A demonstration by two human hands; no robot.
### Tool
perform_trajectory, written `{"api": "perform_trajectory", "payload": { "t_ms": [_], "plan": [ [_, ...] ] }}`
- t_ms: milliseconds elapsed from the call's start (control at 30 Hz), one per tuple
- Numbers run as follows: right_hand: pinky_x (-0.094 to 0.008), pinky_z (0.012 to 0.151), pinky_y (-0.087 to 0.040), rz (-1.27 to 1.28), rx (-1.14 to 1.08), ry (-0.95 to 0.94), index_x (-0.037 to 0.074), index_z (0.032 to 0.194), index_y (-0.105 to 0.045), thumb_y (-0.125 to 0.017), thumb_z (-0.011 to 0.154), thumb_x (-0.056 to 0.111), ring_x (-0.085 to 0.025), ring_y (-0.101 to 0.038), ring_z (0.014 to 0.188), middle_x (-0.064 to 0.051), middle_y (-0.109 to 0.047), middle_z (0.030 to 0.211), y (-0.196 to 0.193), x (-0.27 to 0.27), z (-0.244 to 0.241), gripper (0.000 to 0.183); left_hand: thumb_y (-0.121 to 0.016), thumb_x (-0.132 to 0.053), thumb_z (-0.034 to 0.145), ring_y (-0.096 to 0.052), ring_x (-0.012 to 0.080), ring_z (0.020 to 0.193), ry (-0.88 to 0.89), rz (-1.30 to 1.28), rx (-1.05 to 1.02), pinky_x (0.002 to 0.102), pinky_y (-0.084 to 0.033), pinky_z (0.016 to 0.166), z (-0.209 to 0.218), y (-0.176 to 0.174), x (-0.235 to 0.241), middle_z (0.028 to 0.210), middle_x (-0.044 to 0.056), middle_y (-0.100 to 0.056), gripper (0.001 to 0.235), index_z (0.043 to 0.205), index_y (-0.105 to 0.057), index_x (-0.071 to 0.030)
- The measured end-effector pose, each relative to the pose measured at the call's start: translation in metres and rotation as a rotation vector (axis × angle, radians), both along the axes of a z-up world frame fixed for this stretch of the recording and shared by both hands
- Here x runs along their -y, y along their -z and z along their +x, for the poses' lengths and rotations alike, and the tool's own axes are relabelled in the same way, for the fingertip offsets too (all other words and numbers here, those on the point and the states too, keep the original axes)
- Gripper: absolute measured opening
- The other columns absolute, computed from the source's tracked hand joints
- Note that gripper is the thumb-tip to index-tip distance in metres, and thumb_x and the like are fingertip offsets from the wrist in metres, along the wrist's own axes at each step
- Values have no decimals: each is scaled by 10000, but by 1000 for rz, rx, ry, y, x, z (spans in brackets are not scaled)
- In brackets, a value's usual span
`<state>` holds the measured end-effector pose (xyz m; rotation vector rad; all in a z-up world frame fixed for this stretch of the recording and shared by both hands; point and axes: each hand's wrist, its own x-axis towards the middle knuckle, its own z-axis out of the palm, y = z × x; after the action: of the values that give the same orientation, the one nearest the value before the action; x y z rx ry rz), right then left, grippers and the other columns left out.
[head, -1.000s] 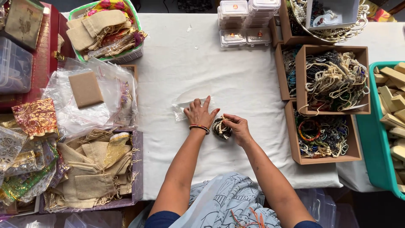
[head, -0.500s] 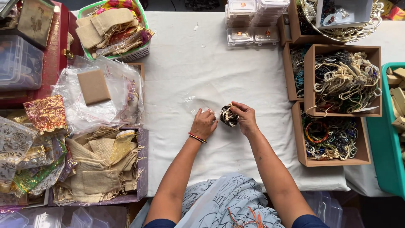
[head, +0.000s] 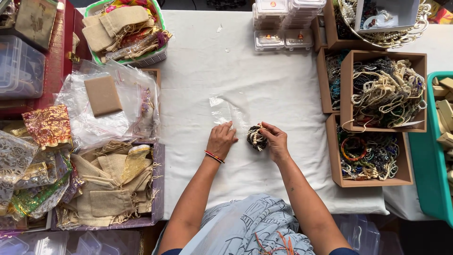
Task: The person sits at a table and handles beaded necklaces. They straighten a necklace on the table, coil it, and place it into a small plastic bag. They then place the bagged necklace into a decorative pouch and finally into a small plastic container. The person repeats this process with a second necklace.
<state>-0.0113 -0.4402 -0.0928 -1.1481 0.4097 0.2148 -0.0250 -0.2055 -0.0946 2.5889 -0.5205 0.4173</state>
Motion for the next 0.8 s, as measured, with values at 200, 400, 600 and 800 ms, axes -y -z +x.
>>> {"api": "perform_trajectory", "payload": {
  "t_ms": [200,400,600,800],
  "plan": [
    [-328,851,-620,73,-37,-192,-40,1228,-700,-734,877,-4,-179,-736,976,-148,-752,1179,-11,-19,-21,354,-729,-154,863,-678,205,1110,29,171,112,337,-542,893,-1,11,-15,1195,82,-730,344,1193,-708,-61],
    [-307,897,-606,64,2,-462,-29,1203,-727,-747,875,-16,-166,-729,998,-136,-752,1183,-23,-26,-26,328,-696,-163,946,-726,228,883,-126,-16,-259,356,-581,748,2,-25,-2,959,57,-744,123,1047,-747,-115],
    [-297,878,-606,72,35,-510,-19,1192,-739,-756,873,-9,-149,-731,980,-121,-764,1143,-39,-27,-18,319,-721,-153,783,-758,224,836,-234,-532,-469,366,-598,742,11,-5,-3,949,50,-795,120,876,-689,-86],
    [-283,823,-588,-29,24,-394,-1,1207,-753,-763,890,16,-132,-711,912,-100,-762,1092,-27,-26,-17,317,-616,-53,881,-777,185,863,-321,-759,-555,351,-588,735,3,-11,2,913,48,-806,33,894,-587,-63]
  ]
}}
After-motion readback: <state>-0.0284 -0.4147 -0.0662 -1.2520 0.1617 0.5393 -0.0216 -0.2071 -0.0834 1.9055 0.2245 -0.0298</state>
